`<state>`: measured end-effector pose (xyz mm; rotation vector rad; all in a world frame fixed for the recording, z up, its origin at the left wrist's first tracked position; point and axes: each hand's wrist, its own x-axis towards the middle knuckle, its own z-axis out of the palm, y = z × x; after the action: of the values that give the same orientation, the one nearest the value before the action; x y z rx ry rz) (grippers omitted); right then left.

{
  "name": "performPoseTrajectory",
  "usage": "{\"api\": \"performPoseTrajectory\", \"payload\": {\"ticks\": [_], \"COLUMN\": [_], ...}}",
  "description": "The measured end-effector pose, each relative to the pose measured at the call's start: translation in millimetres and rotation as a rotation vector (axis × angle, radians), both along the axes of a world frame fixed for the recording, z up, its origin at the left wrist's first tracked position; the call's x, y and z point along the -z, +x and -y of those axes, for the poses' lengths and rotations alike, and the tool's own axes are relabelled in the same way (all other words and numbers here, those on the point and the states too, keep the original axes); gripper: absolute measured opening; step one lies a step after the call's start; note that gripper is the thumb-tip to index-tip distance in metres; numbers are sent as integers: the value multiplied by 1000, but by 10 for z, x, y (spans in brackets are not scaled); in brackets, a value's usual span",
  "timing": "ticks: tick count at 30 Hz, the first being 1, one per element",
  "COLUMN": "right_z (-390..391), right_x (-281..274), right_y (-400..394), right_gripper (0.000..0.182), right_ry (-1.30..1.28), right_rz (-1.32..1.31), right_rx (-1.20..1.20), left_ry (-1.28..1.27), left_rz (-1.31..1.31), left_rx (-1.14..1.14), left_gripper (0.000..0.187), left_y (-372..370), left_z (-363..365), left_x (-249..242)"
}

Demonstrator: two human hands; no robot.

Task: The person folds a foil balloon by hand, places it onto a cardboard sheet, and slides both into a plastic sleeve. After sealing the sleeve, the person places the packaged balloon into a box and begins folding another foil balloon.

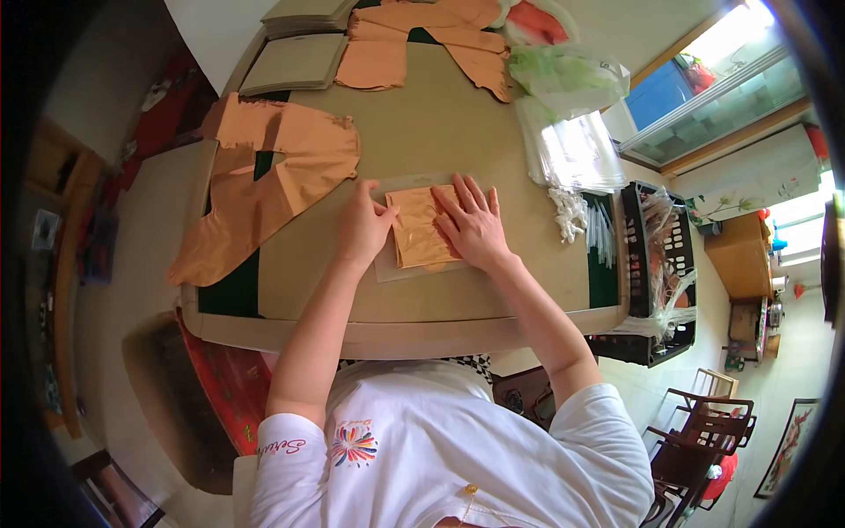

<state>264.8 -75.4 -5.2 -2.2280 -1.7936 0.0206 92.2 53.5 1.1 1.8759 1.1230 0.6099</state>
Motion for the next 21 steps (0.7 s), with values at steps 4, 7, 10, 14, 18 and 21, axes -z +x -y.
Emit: {"api": "performPoseTrajectory", "payload": {"ticks": [4,7,10,14,18,21], "right_z": [5,-72,-190,-226,-205,-203], "right_x": [-46,-173,-128,-46,-44,-39], "right_y": [10,15,-76,-132,-124,-124], "right_gripper": [51,51,50,48,48,48], "right_ry": [-29,21,23,12,-6,-17], "right_rz": [20,90,64,44,63,68], "right_rx": [-27,-59,-206,-204,-187,-193], "left_ry": [-42,-5,-57,119,271,342], "left_rz": [-16,-36,-31,-148,-268,-272], "left_rx": [12,0,16,39,62,49], "left_gripper": [38,38,35,32,30,29], "left_y": [26,36,38,30,102,138], "left_z": [2,-10,-17,-2,86,93], "left_x": [37,67,69,8,-92,64]}}
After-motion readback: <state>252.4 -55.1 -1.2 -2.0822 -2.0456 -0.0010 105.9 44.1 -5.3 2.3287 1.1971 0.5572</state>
